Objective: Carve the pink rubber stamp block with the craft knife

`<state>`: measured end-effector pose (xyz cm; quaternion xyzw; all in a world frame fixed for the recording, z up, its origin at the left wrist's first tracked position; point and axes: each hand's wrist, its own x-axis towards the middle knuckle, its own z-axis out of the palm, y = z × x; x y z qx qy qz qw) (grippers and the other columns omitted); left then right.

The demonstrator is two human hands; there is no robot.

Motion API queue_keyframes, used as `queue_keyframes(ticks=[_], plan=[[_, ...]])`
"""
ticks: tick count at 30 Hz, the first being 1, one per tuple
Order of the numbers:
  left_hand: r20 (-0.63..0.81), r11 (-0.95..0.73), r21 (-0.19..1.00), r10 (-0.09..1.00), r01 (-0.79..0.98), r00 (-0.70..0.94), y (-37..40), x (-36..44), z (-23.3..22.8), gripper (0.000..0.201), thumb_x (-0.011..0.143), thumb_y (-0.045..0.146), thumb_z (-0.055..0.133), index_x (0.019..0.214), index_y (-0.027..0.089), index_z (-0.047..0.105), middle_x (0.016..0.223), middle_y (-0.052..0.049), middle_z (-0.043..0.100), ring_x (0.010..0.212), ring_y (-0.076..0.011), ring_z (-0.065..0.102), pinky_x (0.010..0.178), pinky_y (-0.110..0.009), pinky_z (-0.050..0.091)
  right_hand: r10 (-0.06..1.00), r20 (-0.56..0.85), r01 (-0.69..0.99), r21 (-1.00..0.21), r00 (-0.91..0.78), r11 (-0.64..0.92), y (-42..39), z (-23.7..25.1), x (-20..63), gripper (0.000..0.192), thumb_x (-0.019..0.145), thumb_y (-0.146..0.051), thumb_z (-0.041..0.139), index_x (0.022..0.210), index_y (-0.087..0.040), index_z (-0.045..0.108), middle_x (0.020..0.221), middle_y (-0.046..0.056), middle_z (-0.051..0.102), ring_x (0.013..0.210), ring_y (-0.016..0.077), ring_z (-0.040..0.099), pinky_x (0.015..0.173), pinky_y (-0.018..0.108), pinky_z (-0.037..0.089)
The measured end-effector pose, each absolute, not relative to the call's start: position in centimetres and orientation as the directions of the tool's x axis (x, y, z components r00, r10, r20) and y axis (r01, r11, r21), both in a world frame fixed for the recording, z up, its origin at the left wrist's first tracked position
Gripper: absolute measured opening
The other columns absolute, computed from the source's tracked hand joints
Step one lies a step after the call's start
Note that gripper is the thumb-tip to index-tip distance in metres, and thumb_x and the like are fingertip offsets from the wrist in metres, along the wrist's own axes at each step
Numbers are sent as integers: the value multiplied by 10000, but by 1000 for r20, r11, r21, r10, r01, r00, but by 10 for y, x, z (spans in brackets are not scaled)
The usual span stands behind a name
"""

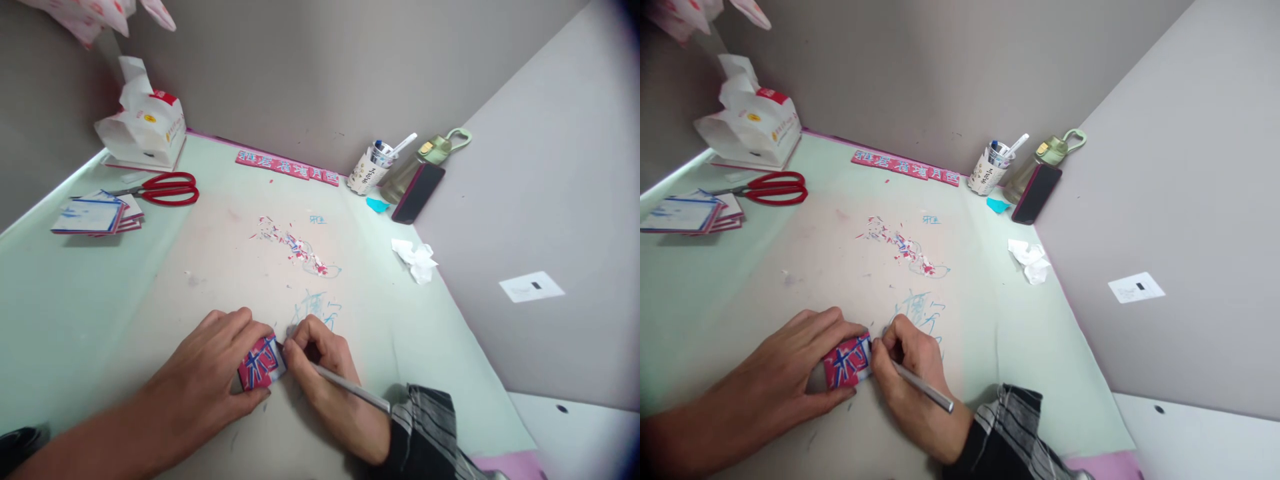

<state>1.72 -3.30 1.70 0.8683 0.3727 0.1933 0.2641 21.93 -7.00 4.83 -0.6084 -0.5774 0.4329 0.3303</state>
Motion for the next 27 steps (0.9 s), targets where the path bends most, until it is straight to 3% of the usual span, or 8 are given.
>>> queue_keyframes(ticks=[10,27], plan=[[147,-532,649,789,545,596,-38,25,15,221,765,173,630,976,234,597,937,-14,620,886,-247,572,826,-406,442,994,-95,394,-917,-54,-66,-73,46,216,253,960,-301,522,740,-234,415,668,-45,434,613,123,360,555,257,305],[193,-578,622,767,528,612,-37,25,15,195,781,167,609,969,216,608,919,-23,610,857,-249,568,789,-414,445,993,-60,420,-908,-101,-12,-73,46,218,234,964,-264,521,750,-231,433,670,-46,451,600,117,377,555,251,317]])
